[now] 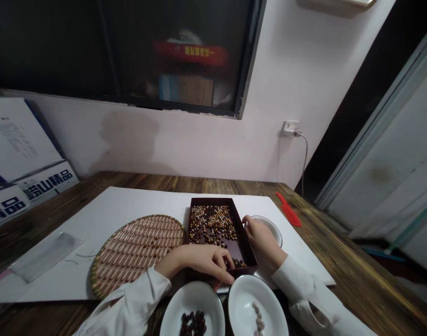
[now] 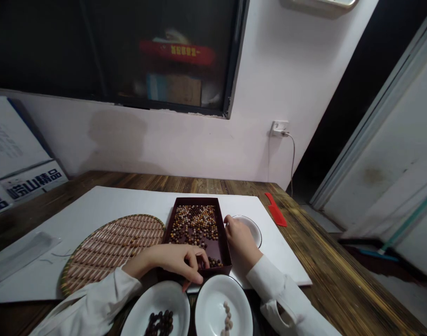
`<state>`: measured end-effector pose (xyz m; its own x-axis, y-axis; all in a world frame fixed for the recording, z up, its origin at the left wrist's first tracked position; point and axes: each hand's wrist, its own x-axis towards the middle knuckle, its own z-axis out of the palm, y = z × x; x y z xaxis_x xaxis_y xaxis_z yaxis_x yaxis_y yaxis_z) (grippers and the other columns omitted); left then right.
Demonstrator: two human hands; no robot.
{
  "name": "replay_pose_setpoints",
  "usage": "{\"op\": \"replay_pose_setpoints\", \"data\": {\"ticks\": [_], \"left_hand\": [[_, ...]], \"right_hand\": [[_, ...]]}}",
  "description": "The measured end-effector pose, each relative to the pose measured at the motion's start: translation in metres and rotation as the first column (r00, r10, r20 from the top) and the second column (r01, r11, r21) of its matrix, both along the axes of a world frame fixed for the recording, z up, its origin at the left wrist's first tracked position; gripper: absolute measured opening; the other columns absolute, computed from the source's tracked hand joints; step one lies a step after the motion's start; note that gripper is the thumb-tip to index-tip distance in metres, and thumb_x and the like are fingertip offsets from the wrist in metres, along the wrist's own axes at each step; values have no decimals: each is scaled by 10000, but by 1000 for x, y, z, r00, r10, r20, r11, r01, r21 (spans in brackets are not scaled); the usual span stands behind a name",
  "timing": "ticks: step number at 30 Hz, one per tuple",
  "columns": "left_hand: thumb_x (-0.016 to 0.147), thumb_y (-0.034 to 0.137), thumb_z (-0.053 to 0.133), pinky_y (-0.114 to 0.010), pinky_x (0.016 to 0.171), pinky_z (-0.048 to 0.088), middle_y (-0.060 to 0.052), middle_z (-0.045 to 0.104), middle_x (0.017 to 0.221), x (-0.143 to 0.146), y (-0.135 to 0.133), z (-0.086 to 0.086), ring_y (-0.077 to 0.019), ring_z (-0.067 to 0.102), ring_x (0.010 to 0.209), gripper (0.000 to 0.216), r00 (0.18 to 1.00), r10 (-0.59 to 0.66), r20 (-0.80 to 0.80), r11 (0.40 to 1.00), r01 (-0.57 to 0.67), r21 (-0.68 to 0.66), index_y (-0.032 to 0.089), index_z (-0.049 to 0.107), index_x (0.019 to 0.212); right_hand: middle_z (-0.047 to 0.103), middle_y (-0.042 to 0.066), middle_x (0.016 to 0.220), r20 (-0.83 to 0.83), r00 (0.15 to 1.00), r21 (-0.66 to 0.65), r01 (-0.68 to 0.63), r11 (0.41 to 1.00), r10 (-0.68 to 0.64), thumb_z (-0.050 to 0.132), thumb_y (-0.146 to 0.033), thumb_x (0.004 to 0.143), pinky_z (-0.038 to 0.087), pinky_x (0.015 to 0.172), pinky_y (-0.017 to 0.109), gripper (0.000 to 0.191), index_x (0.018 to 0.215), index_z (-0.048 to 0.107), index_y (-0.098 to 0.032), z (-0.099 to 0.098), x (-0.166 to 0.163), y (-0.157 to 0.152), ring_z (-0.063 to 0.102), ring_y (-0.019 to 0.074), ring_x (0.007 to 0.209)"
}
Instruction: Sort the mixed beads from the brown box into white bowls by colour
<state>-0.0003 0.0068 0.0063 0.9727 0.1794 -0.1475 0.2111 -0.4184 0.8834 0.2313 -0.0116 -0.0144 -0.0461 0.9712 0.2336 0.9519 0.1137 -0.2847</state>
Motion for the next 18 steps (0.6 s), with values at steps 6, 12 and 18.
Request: {"op": "replay_pose_setpoints", "data": {"ticks": [6, 12, 18], "left_hand": [[785, 530, 664, -340, 1106, 260, -23, 554, 1299, -1, -6, 7, -241, 400, 1325, 377, 996, -69, -62, 997, 66, -37, 190, 705, 627], [766, 503, 692, -337, 1100, 282, -22, 618, 1216, 0, -8, 7, -250, 375, 1349, 340, 995, -50, -87, 998, 47, -38, 205, 704, 603], [724, 539, 722, -339, 1089, 296, -32, 667, 1126, -1, -8, -3, -258, 396, 1332, 326, 998, -28, -52, 1000, 29, 8, 222, 731, 647]], "right_hand": [[672, 81, 852, 2, 1000, -7, 0, 1000, 0, 373, -196, 883, 280, 622, 243, 215, 977, 565, -170, 0, 1, 1, 549, 167, 724], [672, 78, 842, -13, 1000, -10, 2, 1000, -2, 398, -205, 881, 284, 622, 241, 189, 961, 566, -171, 0, 0, -1, 550, 168, 720], [676, 82, 862, -5, 1000, -25, 7, 1000, -7, 391, -205, 888, 291, 631, 241, 205, 986, 568, -171, 2, -1, -2, 557, 172, 736]]}}
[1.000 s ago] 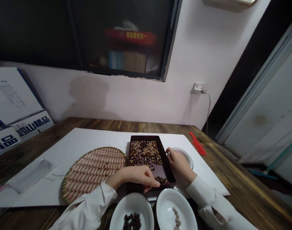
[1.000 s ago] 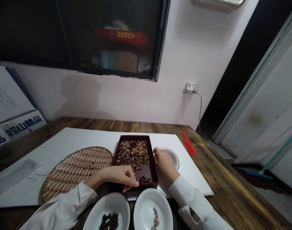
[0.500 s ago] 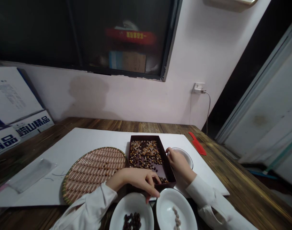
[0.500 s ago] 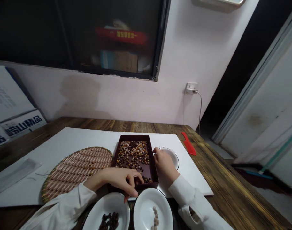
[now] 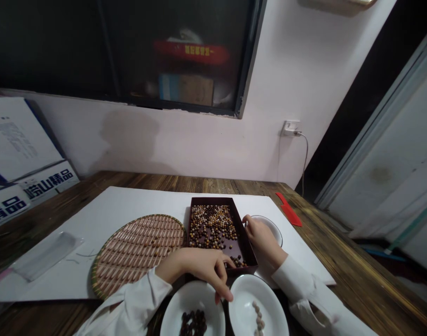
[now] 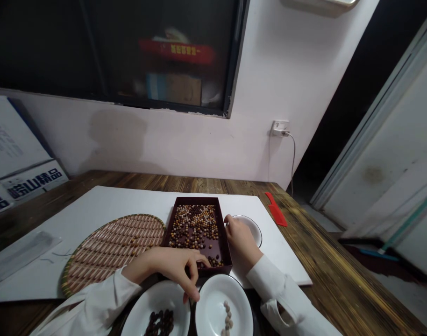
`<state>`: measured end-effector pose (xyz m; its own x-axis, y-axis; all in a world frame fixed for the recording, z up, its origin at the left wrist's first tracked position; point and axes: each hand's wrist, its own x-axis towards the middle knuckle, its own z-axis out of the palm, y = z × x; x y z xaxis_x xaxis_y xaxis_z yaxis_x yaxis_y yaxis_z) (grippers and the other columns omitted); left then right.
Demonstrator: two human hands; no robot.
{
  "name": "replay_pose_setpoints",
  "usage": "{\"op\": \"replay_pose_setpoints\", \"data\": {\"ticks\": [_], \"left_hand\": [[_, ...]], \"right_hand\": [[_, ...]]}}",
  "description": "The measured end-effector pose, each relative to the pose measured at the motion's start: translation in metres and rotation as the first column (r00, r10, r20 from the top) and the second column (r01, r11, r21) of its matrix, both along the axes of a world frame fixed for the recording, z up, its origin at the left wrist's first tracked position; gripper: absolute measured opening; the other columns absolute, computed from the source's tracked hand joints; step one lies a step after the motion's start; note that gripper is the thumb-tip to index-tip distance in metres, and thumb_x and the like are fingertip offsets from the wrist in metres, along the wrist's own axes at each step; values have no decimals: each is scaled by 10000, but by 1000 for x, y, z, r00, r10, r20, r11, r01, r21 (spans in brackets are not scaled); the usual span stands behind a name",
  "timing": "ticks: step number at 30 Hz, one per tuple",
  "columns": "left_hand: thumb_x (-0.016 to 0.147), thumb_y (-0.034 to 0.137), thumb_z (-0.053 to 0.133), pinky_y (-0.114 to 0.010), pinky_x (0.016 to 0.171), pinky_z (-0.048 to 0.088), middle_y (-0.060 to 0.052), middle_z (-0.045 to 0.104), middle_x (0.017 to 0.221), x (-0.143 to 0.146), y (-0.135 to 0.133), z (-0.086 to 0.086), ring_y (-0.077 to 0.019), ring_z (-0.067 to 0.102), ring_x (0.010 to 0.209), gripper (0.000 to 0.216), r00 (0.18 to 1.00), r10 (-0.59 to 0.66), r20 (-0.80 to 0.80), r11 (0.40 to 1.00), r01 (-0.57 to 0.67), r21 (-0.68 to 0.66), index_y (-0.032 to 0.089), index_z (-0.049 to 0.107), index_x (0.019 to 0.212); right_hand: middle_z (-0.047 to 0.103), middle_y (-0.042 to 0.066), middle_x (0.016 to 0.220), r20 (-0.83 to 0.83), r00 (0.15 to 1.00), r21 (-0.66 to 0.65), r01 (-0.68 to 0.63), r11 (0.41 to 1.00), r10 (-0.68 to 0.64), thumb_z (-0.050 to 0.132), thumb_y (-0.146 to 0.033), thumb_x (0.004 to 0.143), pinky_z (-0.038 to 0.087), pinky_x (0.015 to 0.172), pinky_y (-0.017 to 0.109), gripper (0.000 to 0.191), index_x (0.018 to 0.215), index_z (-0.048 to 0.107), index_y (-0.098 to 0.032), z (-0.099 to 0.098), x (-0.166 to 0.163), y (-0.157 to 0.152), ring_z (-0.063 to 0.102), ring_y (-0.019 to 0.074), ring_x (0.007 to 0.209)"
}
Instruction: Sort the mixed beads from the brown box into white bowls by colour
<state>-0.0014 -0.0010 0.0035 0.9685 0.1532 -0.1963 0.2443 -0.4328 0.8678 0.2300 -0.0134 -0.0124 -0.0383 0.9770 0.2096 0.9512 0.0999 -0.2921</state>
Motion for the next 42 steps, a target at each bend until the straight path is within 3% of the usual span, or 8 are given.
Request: {"op": "replay_pose_setpoints", "data": {"ticks": [22, 29, 36, 42], "left_hand": [[773, 567, 658, -371, 1134, 222, -46, 718, 912, -1, 1, 3, -250, 334, 1388, 345, 999, -43, -22, 999, 42, -23, 246, 755, 696], [789, 583, 626, -372, 1135, 229, -49, 697, 1048, -1, -1, 9, -274, 344, 1378, 395, 999, -35, -18, 999, 34, -22, 228, 741, 662], [810, 512, 620, -363, 1138, 214, -54, 703, 923, -1, -3, 12, -265, 337, 1375, 356, 999, -36, -34, 999, 35, -30, 217, 732, 644], [802, 518, 623, -356, 1120, 242, -53, 685, 1096, 0, -4, 15, -272, 351, 1366, 368, 999, -21, -28, 998, 19, -52, 206, 741, 646]], "right_hand": [[670, 79, 822, -2, 1000, 6, -8, 1000, 8, 367, -196, 873, 270, 612, 244, 235, 987, 570, -167, 0, 1, 1, 538, 167, 694], [667, 80, 836, 1, 1000, 16, -13, 1000, 13, 367, -182, 865, 275, 629, 247, 242, 987, 576, -164, 0, 1, 1, 537, 168, 711], [665, 83, 828, 2, 1000, -3, -4, 1000, 4, 369, -179, 870, 265, 615, 247, 245, 1002, 575, -159, 1, 0, 1, 535, 168, 700], [666, 81, 834, 9, 1000, 3, -5, 1000, 5, 371, -173, 873, 261, 611, 242, 245, 1004, 577, -160, 0, 1, 1, 534, 163, 698]]}}
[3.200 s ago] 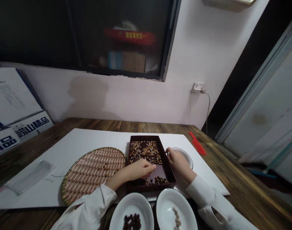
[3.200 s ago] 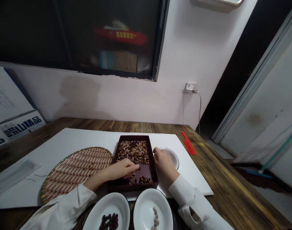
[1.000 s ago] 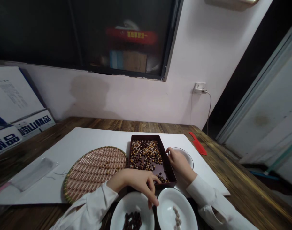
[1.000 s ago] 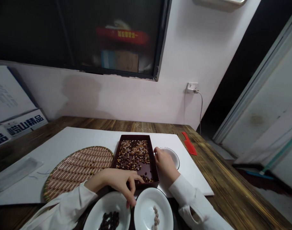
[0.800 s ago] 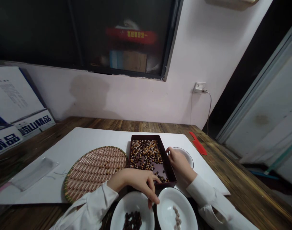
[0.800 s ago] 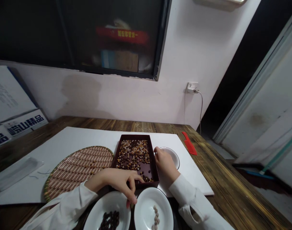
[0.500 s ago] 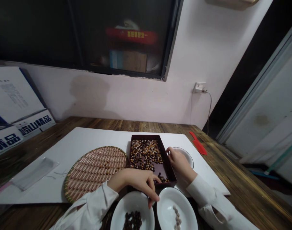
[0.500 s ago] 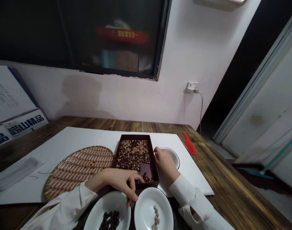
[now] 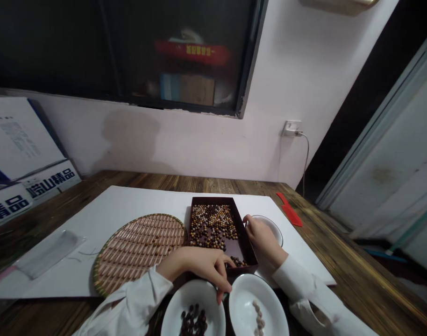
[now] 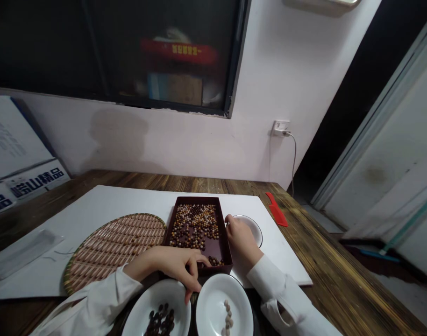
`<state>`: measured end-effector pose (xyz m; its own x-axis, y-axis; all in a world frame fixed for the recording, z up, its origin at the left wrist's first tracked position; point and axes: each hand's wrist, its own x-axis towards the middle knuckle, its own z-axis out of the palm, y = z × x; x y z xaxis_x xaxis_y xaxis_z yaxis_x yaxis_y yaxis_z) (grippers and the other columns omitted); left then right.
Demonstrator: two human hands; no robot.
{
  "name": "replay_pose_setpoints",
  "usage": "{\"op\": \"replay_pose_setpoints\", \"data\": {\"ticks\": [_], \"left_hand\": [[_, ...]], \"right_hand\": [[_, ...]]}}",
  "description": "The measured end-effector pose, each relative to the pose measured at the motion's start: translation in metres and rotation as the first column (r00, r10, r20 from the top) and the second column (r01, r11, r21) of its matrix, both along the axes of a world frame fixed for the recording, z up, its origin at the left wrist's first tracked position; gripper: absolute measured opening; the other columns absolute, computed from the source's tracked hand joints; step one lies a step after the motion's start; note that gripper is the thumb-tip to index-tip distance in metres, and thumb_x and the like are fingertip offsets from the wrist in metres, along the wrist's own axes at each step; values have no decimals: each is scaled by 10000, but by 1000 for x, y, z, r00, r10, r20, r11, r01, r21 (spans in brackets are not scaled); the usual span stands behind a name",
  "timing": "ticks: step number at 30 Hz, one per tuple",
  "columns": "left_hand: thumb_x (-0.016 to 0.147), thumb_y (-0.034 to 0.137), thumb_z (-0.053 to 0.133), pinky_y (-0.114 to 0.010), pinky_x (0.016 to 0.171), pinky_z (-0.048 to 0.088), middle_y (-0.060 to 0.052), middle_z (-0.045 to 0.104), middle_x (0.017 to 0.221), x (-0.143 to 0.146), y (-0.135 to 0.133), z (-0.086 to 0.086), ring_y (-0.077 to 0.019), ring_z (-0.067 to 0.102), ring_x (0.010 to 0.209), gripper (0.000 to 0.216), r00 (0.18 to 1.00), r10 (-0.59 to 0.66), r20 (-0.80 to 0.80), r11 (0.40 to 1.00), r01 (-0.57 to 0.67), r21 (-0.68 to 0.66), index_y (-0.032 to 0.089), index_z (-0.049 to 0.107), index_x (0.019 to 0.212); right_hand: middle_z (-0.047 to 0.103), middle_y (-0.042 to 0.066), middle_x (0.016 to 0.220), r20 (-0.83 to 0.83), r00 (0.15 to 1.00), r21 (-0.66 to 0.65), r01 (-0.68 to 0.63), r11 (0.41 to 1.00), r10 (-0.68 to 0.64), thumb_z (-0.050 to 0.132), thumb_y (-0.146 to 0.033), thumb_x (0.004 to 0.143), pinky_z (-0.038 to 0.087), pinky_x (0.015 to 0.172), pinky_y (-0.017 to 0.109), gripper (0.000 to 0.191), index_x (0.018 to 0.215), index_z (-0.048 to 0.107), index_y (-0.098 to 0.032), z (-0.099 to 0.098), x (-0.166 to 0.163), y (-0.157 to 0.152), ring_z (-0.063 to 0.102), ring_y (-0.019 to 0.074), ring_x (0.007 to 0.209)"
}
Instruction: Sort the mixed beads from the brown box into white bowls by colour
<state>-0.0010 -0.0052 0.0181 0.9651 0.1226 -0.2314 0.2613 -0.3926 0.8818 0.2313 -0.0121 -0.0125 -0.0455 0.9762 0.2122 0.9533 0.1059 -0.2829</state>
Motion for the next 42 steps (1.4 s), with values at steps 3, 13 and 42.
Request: {"op": "replay_pose_setpoints", "data": {"ticks": [3, 13, 42], "left_hand": [[798, 524, 626, -349, 1119, 245, -47, 672, 1143, 0, 1, -3, -270, 340, 1374, 370, 1000, -1, 11, 1000, 1, 3, 207, 739, 643], [803, 563, 615, -361, 1107, 274, -43, 672, 1080, 0, 2, -6, -272, 389, 1328, 390, 1000, 5, 23, 999, -6, 36, 222, 748, 669], [878, 341, 553, -318, 901, 445, -90, 571, 1231, 8, 11, -29, -170, 565, 1012, 420, 852, 515, 95, 857, -510, -74, 168, 517, 1259]], "right_hand": [[663, 74, 814, 3, 1000, -1, 6, 1000, -6, 375, -165, 865, 254, 605, 243, 245, 1000, 579, -157, 1, 0, 0, 525, 160, 683], [664, 72, 829, -13, 1000, 2, 1, 1000, -1, 376, -189, 871, 272, 617, 242, 231, 988, 574, -165, 3, -2, -2, 530, 164, 700], [635, 58, 751, 2, 1000, -9, 0, 1000, 0, 381, -192, 881, 267, 609, 249, 233, 1005, 574, -154, 1, 0, -1, 520, 174, 678]]}}
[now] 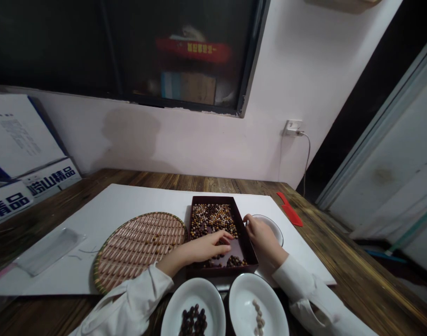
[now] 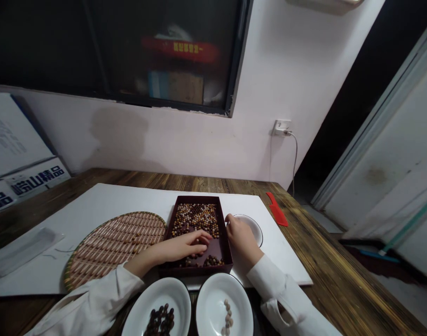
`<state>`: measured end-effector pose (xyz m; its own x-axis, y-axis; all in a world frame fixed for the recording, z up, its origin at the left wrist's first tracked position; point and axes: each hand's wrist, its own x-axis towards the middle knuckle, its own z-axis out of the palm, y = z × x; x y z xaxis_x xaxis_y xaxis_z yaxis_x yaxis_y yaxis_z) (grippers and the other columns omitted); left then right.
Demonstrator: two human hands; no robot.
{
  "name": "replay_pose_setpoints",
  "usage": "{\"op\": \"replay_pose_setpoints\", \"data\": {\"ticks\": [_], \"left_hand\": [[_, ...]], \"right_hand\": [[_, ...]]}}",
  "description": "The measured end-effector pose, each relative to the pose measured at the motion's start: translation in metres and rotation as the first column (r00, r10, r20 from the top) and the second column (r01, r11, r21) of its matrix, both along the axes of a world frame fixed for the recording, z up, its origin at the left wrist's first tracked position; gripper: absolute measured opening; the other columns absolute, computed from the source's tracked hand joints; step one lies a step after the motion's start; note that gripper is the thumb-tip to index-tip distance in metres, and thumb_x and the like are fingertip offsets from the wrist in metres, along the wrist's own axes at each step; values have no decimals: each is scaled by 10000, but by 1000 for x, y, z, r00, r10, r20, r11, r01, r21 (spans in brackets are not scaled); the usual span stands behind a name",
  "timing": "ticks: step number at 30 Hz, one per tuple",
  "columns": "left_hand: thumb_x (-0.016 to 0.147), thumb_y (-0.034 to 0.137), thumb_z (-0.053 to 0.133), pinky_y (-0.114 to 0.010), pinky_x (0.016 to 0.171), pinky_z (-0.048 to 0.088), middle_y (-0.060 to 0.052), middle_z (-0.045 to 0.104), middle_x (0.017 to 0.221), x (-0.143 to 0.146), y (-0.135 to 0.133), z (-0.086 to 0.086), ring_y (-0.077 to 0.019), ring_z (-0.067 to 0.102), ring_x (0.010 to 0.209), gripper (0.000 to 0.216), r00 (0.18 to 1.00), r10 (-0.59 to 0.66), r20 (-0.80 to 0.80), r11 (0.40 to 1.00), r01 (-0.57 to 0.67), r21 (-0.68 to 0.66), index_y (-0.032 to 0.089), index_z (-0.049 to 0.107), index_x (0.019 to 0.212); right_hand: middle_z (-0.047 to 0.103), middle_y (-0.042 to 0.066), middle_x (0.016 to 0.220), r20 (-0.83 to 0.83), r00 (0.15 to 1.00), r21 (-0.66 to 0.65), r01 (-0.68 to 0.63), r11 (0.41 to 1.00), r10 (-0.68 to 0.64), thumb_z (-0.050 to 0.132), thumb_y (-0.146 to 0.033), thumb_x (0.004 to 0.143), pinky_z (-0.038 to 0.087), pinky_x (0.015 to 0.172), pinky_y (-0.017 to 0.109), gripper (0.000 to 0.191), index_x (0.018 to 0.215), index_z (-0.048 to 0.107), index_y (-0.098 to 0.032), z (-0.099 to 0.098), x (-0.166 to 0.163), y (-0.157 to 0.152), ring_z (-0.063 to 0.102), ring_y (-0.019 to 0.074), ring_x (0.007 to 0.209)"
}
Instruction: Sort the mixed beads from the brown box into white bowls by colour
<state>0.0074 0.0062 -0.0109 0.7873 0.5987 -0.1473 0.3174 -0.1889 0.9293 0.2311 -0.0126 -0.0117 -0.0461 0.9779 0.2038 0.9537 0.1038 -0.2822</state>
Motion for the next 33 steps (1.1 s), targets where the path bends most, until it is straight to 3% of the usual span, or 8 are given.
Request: {"op": "replay_pose_setpoints", "data": {"ticks": [7, 11, 16, 21, 23, 26, 29, 33], "left_hand": [[844, 288, 588, -387, 1099, 320, -127, 433, 1381, 0, 2, -7, -218, 480, 1213, 510, 990, 124, -72, 970, -105, 221, 165, 450, 1319], [818, 245, 606, -409, 1168, 214, -131, 330, 1475, 1, -3, -4, -267, 299, 1393, 490, 961, 218, -169, 922, -147, 358, 181, 491, 1290], [830, 241, 590, -425, 1182, 183, -142, 228, 1555, 3, -7, -1, -288, 161, 1462, 481, 920, 284, -269, 882, -140, 451, 179, 511, 1300], [851, 263, 565, -509, 1179, 110, -159, 135, 1594, 5, -11, -3, -348, 25, 1470, 474, 846, 398, -356, 771, -98, 630, 185, 532, 1318], [856, 293, 567, -558, 1162, 107, -180, 148, 1587, 6, -13, -2, -374, 34, 1463, 470, 809, 432, -398, 743, -68, 666, 186, 546, 1313], [855, 311, 579, -585, 1136, 173, -225, 199, 1562, 7, -16, -1, -406, 138, 1446, 514, 772, 443, -456, 747, -36, 664, 179, 523, 1348], [869, 307, 567, -538, 1132, 234, -241, 311, 1511, 6, -16, 1, -391, 259, 1416, 523, 780, 419, -464, 732, 12, 682, 153, 507, 1366], [873, 302, 564, -498, 1090, 325, -183, 492, 1381, 5, -14, 0, -357, 388, 1332, 438, 810, 382, -446, 708, 54, 704, 154, 577, 1284]], "right_hand": [[659, 69, 799, 0, 1000, -5, -2, 1000, 2, 384, -173, 871, 266, 613, 244, 231, 1008, 570, -161, 1, -1, 0, 536, 171, 694], [670, 79, 834, 1, 1000, 0, 4, 1000, -4, 377, -167, 869, 261, 616, 243, 234, 1002, 569, -166, -1, 0, 0, 545, 170, 711], [664, 74, 815, -14, 1000, 1, 2, 1000, -2, 382, -179, 872, 259, 609, 240, 221, 995, 565, -165, -1, 0, 0, 539, 167, 708], [660, 75, 803, -4, 1000, 5, 1, 1000, -1, 381, -167, 869, 256, 609, 242, 229, 1004, 566, -159, -1, 0, 1, 538, 168, 709], [660, 75, 797, 0, 1000, 5, -2, 1000, 2, 381, -168, 871, 258, 609, 242, 232, 1010, 566, -156, -1, 0, 1, 540, 168, 705], [665, 80, 811, 4, 1000, 1, 1, 1000, -1, 378, -173, 875, 262, 609, 241, 236, 1011, 570, -156, -2, 1, 1, 544, 166, 699], [671, 87, 831, 5, 1000, 0, 5, 1000, -5, 376, -169, 872, 264, 612, 242, 243, 1011, 574, -156, -2, 1, 1, 547, 165, 705], [669, 83, 825, -3, 1000, 7, -3, 1000, 3, 384, -176, 871, 265, 615, 244, 236, 1009, 574, -157, -1, 1, 1, 544, 166, 704]]}}
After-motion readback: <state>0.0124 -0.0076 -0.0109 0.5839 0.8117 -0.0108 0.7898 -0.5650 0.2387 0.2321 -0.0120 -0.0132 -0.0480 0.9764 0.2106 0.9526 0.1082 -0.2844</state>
